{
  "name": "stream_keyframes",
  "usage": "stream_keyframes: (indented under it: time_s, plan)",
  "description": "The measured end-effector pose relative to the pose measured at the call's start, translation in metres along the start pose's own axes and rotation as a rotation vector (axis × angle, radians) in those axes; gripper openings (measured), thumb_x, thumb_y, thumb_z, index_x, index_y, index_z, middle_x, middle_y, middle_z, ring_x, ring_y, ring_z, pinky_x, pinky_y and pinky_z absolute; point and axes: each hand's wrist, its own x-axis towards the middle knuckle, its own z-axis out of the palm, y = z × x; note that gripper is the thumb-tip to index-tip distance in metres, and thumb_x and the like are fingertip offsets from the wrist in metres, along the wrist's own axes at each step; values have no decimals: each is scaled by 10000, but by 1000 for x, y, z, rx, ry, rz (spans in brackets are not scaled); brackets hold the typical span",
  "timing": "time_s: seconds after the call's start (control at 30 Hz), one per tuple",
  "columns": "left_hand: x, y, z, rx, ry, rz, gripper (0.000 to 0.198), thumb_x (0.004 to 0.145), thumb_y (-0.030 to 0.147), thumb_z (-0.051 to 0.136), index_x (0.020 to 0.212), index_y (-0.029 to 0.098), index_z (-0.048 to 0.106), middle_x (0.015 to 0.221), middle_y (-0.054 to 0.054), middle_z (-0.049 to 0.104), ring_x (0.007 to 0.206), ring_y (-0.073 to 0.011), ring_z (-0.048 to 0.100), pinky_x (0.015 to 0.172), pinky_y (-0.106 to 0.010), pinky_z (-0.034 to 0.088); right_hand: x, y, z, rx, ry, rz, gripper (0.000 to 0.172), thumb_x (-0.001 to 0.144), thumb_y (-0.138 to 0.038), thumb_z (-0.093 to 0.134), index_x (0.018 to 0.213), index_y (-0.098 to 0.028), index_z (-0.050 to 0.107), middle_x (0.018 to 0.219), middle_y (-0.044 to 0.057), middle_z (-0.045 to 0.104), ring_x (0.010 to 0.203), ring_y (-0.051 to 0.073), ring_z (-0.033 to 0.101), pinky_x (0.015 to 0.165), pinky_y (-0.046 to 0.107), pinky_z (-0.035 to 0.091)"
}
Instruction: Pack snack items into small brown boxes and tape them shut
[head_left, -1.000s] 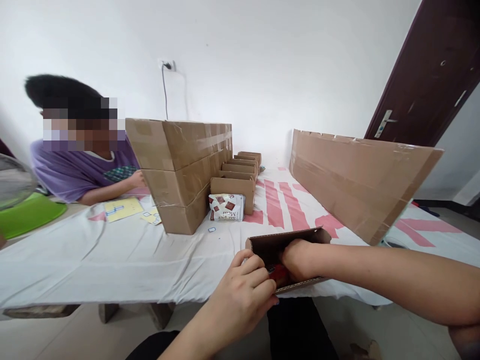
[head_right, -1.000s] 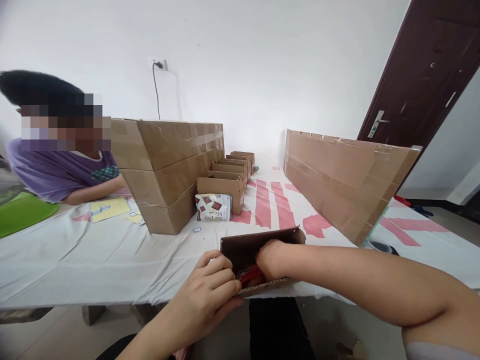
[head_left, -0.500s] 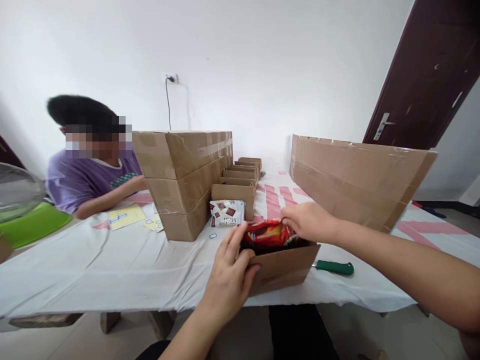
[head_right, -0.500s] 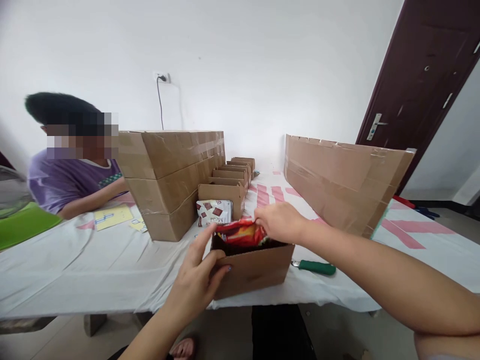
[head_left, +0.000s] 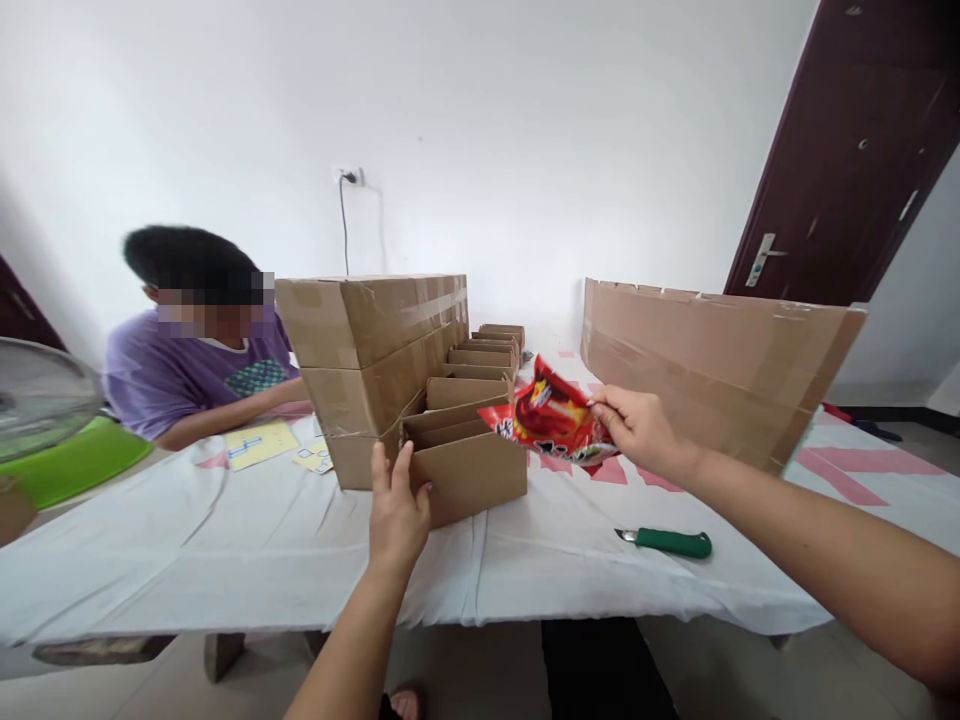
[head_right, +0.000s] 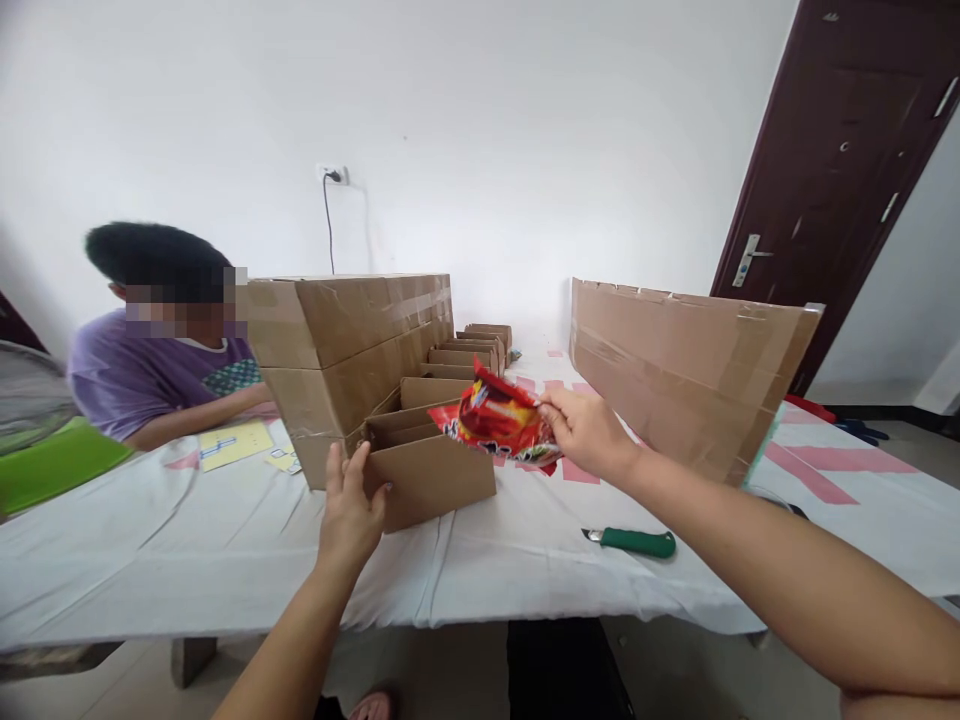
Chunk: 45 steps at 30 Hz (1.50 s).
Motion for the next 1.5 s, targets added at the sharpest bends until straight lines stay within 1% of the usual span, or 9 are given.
stream_keyframes:
  time_s: [0.07,0.17,0.3,0.43,0.57,0.73,0.97,1.27,1.5]
  plan:
    - [-4,5,4,33,122,31,566,831,228,582,1355,101,412,1520,-261,210,1399,-411,247,1074,-585,314,-9,-3,12,-21,-99,-33,242,915,-259,417,906,-185,648,794,45,705,702,178,630,638,259,429]
    - [-15,23,5,-132,152,146,487,840,279,583,1292,123,491,1347,-227,470,1312,-370,399,1065,-568,326,-17,-9,32,-60,-253,-63,231,925,-228,421,931,-188,649,834,52,714,747,180,639,668,260,428]
    - [-27,45,11,-658,-337,32,658,816,345,625,1403,186,373,1309,-156,557,1188,-290,553,990,-453,458,-17,-18,58,-91,-391,-85,204,915,-200,451,902,-182,654,828,68,718,749,192,645,654,265,412]
    - [-27,47,22,-982,-624,-376,651,574,348,839,1150,138,620,1114,-144,705,1017,-317,660,911,-434,513,-11,-22,76,-16,-413,-108,177,895,-197,485,874,-195,662,828,61,723,750,190,650,668,267,419]
    - [-19,38,22,-1032,-524,-505,527,594,440,812,997,128,680,1013,-132,744,924,-296,691,852,-415,536,-2,-11,85,97,-334,-72,164,906,-253,495,926,-216,653,904,41,720,815,187,649,730,285,443]
    - [-4,21,13,-1020,-302,-599,563,613,497,787,1032,137,678,1033,-107,741,942,-253,684,870,-355,518,0,13,110,529,-71,242,307,887,-416,505,1081,-184,558,1024,83,672,918,198,627,790,330,484]
    - [5,1,16,-1001,-137,-676,598,607,525,778,1048,137,668,987,-91,745,887,-221,693,823,-320,526,-18,-2,177,756,-106,354,393,783,-421,620,1089,-183,558,1037,86,675,882,208,650,791,369,530]
    - [7,-6,17,-1103,-209,-657,685,585,553,779,1119,151,631,1108,-126,712,1009,-280,668,840,-349,533,-9,2,211,813,-24,478,312,841,-408,518,1055,-185,564,919,59,674,706,183,655,650,331,553]
    - [3,-7,27,-1010,-383,-692,655,498,372,864,1071,126,666,1054,-140,732,977,-292,677,865,-366,512,-44,12,242,635,93,566,273,835,-347,536,1031,-166,597,1078,120,631,1043,264,575,953,435,447]
